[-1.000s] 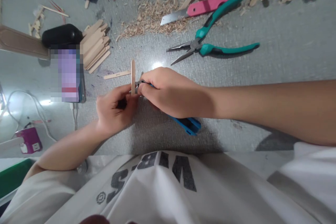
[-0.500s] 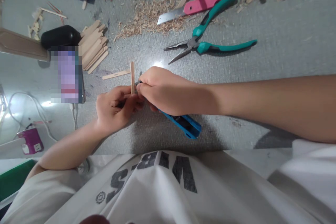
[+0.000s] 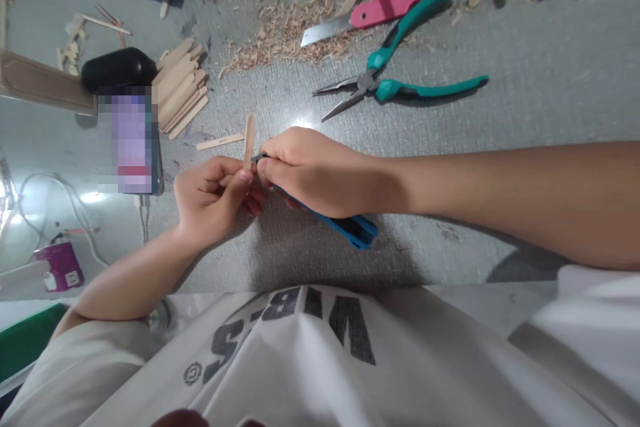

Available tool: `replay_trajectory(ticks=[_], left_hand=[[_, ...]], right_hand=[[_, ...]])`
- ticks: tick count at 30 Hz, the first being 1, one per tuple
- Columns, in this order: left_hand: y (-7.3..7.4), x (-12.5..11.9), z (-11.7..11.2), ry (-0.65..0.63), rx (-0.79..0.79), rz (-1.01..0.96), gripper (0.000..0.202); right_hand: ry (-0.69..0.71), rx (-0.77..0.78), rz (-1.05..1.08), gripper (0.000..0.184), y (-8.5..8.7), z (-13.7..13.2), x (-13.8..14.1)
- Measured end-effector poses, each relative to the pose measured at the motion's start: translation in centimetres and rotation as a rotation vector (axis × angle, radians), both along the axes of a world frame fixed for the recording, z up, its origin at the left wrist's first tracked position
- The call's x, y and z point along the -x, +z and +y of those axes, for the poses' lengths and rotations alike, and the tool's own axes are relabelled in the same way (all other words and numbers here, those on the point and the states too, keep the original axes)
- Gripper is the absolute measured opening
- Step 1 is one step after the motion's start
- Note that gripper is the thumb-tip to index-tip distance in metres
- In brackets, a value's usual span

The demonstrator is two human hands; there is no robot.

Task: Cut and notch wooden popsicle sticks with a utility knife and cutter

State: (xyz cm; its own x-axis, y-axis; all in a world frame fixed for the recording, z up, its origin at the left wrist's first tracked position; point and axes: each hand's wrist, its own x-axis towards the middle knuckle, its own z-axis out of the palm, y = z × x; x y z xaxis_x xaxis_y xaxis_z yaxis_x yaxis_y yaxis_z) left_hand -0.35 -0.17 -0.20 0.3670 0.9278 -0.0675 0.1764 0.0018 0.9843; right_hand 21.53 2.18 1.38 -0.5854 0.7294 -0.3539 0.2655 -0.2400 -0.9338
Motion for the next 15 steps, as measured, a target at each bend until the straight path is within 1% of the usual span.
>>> replay_trajectory(ticks=[4,9,12,15], left_hand=[[0.13,0.14,0.36,-0.027,0.058,-0.026,0.046],[0.27,0.31,0.62,-0.063,0.092,-0.025,0.050],[0.27,0.28,0.55,-0.055,0.107,-0.010,0.051],[0.24,0.16,0.41,-0.025,0.102,-0.030,0.049]], right_hand=[[0.005,0.024,0.042,0.045,0.10,0.07,-0.12],[0.019,-0.008,0.099,0.046,0.23,0.08,-0.49],[0.029,-0.028,0.083,0.044,0.09,0.04,-0.56],[0.008,-0.027,0.071,0.041,-0.07,-0.01,-0.48]])
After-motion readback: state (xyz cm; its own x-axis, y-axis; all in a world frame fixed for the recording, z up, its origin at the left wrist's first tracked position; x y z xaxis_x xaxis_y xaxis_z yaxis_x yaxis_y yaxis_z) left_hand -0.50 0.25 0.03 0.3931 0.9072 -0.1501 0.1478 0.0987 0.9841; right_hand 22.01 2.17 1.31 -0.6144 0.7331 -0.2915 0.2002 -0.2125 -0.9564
